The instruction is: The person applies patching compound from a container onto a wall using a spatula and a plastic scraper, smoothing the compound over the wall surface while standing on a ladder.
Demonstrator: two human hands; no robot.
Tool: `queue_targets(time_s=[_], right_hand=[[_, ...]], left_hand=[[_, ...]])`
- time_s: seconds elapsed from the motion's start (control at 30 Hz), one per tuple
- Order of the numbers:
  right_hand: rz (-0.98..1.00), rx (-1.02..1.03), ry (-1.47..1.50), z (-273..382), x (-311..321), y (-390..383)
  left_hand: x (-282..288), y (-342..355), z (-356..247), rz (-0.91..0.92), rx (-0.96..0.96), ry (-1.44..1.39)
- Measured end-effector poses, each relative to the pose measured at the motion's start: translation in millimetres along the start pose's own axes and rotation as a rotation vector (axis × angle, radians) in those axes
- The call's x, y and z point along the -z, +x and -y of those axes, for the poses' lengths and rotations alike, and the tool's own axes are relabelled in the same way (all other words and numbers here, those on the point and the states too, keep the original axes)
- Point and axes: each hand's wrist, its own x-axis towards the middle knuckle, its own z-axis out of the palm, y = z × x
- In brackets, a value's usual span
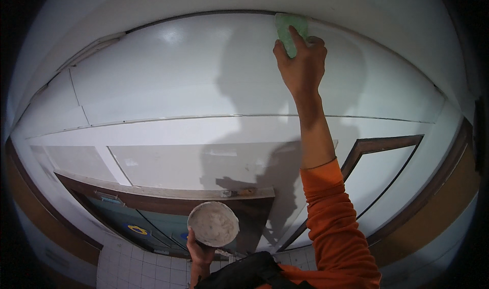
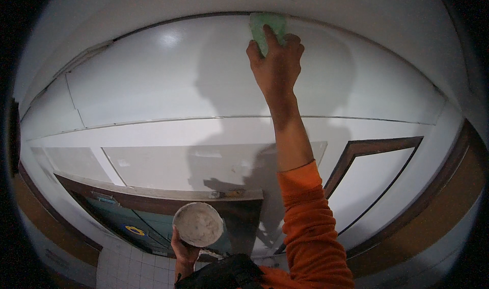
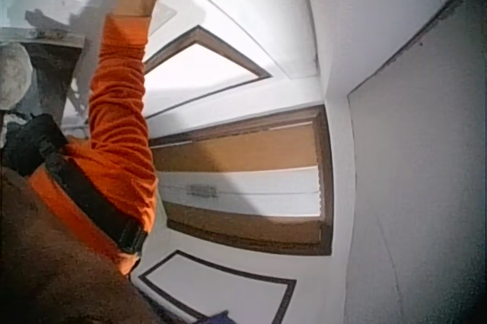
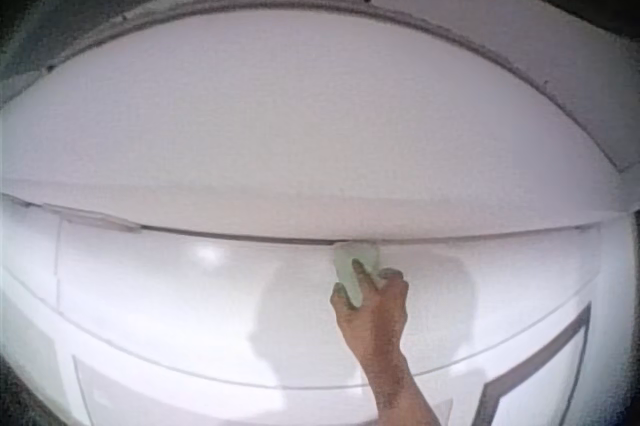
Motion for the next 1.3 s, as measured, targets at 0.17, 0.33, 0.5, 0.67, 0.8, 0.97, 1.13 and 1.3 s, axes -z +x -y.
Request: queue_targets(time_s=[0.17,0.33,0.5,0.67,0.8,0.97,1.13,1.3], right_hand=[[0.119,-0.035,-0.047,9,15,7],[0.369,-0.064,0.007,6,47,-2],[0.071,0.046,0.171,9,31,-4],[-0.09,0.046,0.129,14,-20,-16],[-0.192,0.062,0.059,14,-44,-16],[-0.132,0.017,0.013,23,-46,-16],[0.027,-0.013,-0.007,29,-28,-9],[0.211,0.01,-0.107,33,5,7]], left_hand=[[4,-2,0,-0.054,0.029,-0.022],[7,-3,-3,-0.038,-0.015,0.009],[5,-2,-2,-0.01,-0.012,0.002],[1,-3,-2,-0.026,0.002,-0.007],[-1,-2,-3,-0.004,-0.006,-0.011],[-5,-6,-9,0.014,-0.047,0.01],[3,-3,-10,0.006,-0.035,0.016],[1,-1,-9,-0.009,-0.016,0.017]])
